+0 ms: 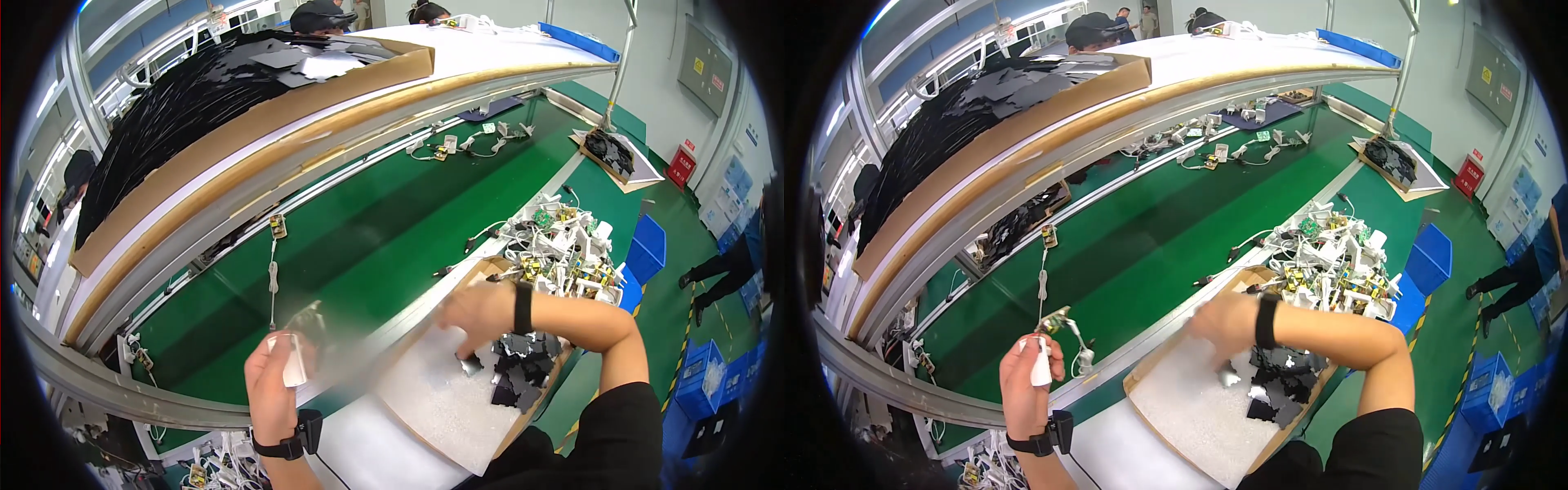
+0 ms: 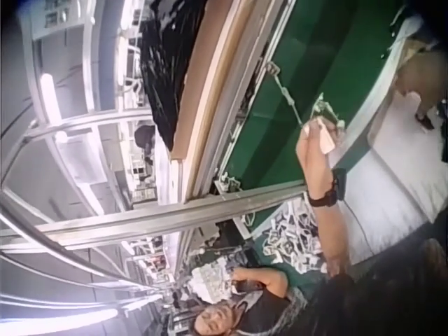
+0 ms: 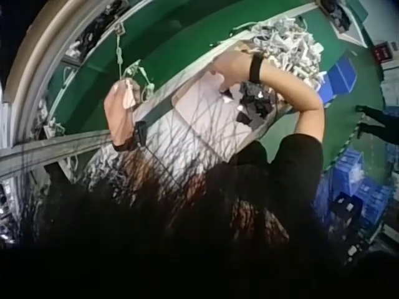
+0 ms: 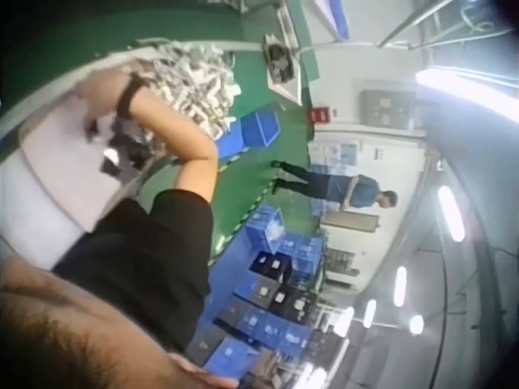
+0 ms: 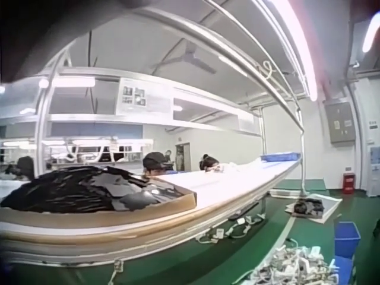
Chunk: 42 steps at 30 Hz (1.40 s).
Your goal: The person assembles power adapters by fitting a circuit board into a white plastic housing and pressing them together. They then insert a white power cord into the unit and place the assembly on the green workbench.
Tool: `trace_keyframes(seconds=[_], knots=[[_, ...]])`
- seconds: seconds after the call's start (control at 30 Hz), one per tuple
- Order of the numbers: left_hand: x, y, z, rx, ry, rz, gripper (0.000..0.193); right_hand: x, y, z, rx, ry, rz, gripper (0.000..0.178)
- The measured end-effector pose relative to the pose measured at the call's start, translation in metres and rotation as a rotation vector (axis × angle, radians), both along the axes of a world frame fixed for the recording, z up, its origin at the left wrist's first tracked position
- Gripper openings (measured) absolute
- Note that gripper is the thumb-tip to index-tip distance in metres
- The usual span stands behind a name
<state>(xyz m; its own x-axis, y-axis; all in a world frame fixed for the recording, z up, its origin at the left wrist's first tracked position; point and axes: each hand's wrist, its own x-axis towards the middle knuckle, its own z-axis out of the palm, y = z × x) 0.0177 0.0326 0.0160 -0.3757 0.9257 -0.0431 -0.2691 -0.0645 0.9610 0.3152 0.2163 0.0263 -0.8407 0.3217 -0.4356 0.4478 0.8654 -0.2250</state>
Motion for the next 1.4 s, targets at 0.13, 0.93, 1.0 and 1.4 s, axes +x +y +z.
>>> trace_keyframes(seconds=[0.13,0.93,1.0,1.4], knots=[[0.009,0.009,0.006,0.097,0.132,0.238,0.032,0.025,-0.039,-0.048,0.127,-0.030,-0.080,0.044],[0.022,-0.018,0.012,0.177,0.371,0.283,0.041,-0.141,-0.081,0.061,-0.112,1.200,0.343,0.020],[0.007,-0.020,0.006,0.218,0.378,0.315,0.047,-0.145,-0.083,0.065,-0.291,1.208,0.166,0.021],[-0.014,-0.017,0.001,0.242,0.647,0.411,0.043,-0.185,-0.092,0.044,-0.029,1.374,-0.067,0.043]])
